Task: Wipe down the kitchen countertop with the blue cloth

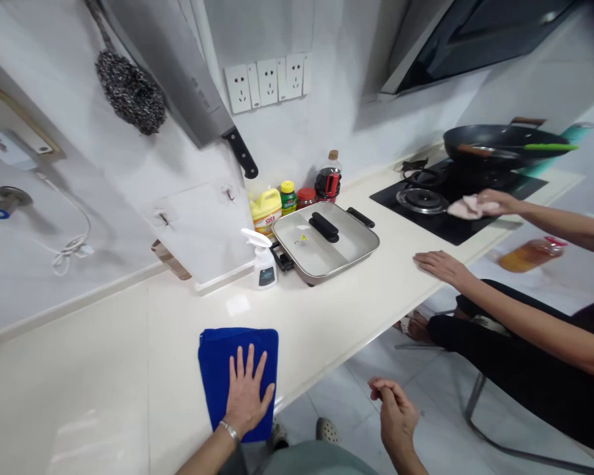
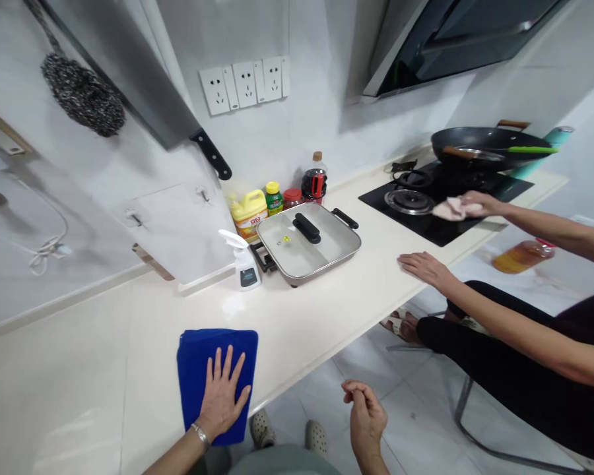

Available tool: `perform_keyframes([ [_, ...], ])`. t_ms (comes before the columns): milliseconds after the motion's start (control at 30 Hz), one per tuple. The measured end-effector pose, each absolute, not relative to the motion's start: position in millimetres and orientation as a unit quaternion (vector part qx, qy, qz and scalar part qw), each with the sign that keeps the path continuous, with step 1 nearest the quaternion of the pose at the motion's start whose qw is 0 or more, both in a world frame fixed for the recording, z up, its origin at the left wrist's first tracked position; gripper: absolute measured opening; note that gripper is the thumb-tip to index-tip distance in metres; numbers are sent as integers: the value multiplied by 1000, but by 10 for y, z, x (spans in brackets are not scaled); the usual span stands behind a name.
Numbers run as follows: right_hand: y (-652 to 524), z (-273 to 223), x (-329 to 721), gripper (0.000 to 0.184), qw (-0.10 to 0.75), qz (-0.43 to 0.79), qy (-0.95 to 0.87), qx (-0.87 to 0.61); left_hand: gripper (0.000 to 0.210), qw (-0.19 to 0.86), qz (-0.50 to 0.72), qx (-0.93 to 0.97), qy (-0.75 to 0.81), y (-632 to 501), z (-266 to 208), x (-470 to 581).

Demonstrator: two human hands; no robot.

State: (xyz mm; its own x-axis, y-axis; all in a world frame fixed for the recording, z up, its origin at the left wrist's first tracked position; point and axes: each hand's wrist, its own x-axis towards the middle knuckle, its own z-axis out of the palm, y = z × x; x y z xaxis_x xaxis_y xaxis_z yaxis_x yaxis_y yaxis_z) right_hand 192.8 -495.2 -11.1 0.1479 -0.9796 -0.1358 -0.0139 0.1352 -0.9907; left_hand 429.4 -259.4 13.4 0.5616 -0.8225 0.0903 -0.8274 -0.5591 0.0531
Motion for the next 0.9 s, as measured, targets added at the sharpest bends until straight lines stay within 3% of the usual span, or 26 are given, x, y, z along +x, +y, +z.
perform_keyframes([
  [500,-5028,-129,1626,33,551,-430,510,-501,81,108,-54,809,-575,-3668,24,3783],
  [900,-4881,-19,1970,37,543,-335,387,-665,80,134,-78,788,-596,-3784,-15,3711],
])
